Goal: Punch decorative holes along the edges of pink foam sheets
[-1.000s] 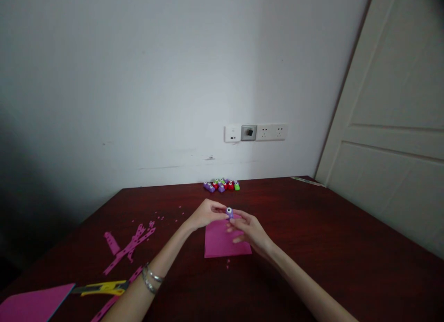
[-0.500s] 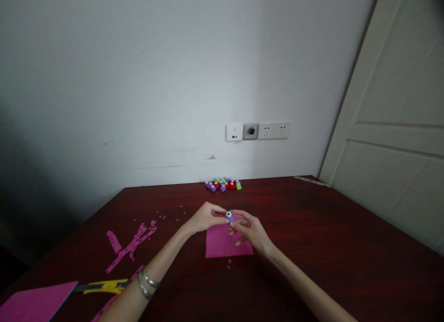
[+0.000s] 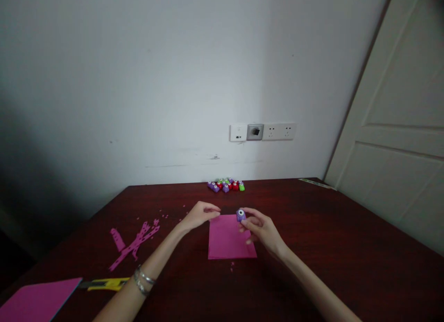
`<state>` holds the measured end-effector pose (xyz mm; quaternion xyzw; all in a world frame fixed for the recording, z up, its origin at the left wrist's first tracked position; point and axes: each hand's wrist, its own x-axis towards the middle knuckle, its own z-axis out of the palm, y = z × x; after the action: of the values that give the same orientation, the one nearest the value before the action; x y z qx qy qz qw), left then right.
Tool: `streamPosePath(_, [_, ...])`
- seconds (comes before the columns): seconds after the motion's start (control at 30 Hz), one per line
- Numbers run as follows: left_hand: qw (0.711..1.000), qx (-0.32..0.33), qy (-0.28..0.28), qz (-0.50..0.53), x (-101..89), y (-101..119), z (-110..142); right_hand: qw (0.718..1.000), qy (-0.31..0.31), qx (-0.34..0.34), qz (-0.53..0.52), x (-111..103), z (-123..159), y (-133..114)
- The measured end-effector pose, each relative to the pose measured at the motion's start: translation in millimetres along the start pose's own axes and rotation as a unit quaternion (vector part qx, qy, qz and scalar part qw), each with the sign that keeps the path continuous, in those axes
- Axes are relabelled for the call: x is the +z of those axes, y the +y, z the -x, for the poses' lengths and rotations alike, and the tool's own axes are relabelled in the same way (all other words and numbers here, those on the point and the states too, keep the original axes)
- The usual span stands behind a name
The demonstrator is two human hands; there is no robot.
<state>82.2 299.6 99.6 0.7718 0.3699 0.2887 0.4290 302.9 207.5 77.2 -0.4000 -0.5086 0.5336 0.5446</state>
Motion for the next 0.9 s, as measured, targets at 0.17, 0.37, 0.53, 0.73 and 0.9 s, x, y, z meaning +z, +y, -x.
streamPosePath(0.17, [0.991, 0.024, -0.065, 0.115, 30.7, 16.8, 8.2, 1.0, -0.006, 0.001, 0.001, 0.1, 1.3, -0.4])
streamPosePath(0.37, [0.995, 0.028, -0.055, 0.077, 29.3, 17.1, 2.7, 1.0, -0.004, 0.002, -0.001, 0.4, 5.0, -4.9])
streamPosePath(0.53, [0.984, -0.007, -0.01, -0.178, 0.6, -12.2, -3.2, 1.0, 0.02, 0.015, -0.011, -3.6, 14.1, -5.5])
streamPosePath(0.73, [0.958, -0.001, -0.07, -0.277, -1.3, -24.4, 1.0, 0.997, 0.049, 0.048, -0.026, -12.4, 21.9, 4.9])
streamPosePath(0.9, [0.942, -0.004, -0.109, -0.318, 3.9, -21.9, 2.9, 0.996, 0.063, 0.057, -0.035, -11.5, 21.9, 7.2])
